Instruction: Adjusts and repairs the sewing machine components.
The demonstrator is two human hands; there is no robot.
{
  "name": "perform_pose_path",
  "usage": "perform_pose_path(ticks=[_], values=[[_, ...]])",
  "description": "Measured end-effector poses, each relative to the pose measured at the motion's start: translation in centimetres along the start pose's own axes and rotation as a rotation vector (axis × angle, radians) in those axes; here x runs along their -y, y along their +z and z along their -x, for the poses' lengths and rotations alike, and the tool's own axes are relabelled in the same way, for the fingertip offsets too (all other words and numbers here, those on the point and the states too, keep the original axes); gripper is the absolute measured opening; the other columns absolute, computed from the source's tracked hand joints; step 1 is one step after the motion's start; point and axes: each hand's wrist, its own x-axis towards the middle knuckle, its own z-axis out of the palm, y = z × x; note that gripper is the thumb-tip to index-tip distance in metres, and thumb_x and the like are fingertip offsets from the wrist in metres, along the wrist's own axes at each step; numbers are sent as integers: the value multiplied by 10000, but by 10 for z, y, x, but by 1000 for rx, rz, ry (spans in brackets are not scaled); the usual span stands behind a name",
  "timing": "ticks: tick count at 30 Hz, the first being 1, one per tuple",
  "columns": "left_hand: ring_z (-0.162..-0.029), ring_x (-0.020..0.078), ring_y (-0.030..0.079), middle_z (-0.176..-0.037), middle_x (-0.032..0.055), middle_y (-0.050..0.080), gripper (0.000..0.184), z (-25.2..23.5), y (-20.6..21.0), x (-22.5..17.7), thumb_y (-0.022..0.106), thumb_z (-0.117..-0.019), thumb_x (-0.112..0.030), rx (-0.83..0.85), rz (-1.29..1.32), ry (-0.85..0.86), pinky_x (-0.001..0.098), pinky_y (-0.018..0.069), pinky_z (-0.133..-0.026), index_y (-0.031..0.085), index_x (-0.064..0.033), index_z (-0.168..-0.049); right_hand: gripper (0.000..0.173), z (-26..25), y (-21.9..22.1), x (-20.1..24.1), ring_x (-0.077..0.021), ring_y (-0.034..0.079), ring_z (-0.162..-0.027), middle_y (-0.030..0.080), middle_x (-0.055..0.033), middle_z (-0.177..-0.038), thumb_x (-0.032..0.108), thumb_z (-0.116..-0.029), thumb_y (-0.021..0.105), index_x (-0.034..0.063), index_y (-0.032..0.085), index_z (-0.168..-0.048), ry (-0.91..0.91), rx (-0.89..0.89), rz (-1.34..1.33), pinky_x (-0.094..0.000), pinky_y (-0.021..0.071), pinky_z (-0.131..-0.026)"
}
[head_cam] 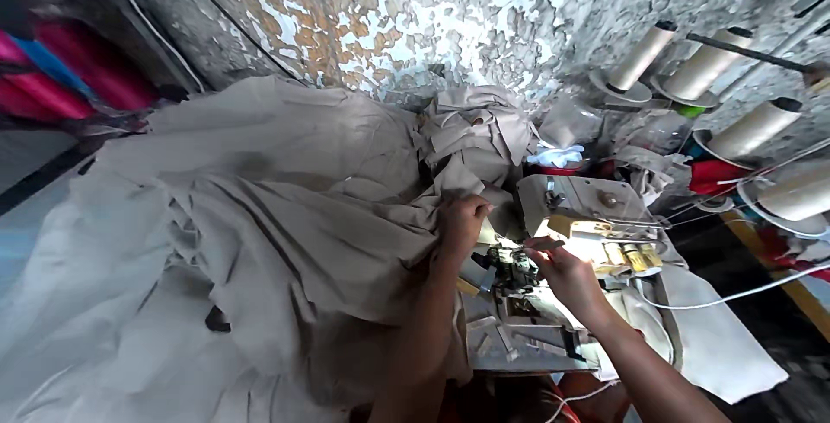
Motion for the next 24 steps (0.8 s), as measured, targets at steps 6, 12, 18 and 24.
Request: perform_pose_path(ticks=[6,12,18,24], values=[[-968,308,694,-972,131,741,149,6,-2,1,663,-1001,-170,17,-15,31,583,467,-985,758,-56,-1008,347,-4,-1,7,-257,661,-731,718,-168,-966,257,-1087,502,21,655,-1292,73,119,82,-451,538,-722],[-967,299,708,-973,132,754,144,3,-1,0,671,-991,-146,6,-16,15,574,472,-986,768,-40,-997,340,-13,-8,9,-200,650,-775,692,-147,-1058,253,-1098,480,31,612,-1318,152,233,43,-396,538,-760],[-986,293,701,-975,126,754,152,1,0,2,668,-993,-156,14,-21,4,564,458,-1004,772,-44,-995,304,-16,3,-1,-145,620,-762,681,-144,-1085,175,-1093,472,-17,623,-1274,94,219,-44,-327,526,-748],[-971,321,709,-965,159,755,145,-1,2,1,679,-979,-123,-14,-18,20,560,490,-966,772,-13,-988,307,-20,7,-11,-146,606,-757,672,-138,-1068,193,-1092,469,-12,630,-1256,85,247,-30,-331,517,-731]])
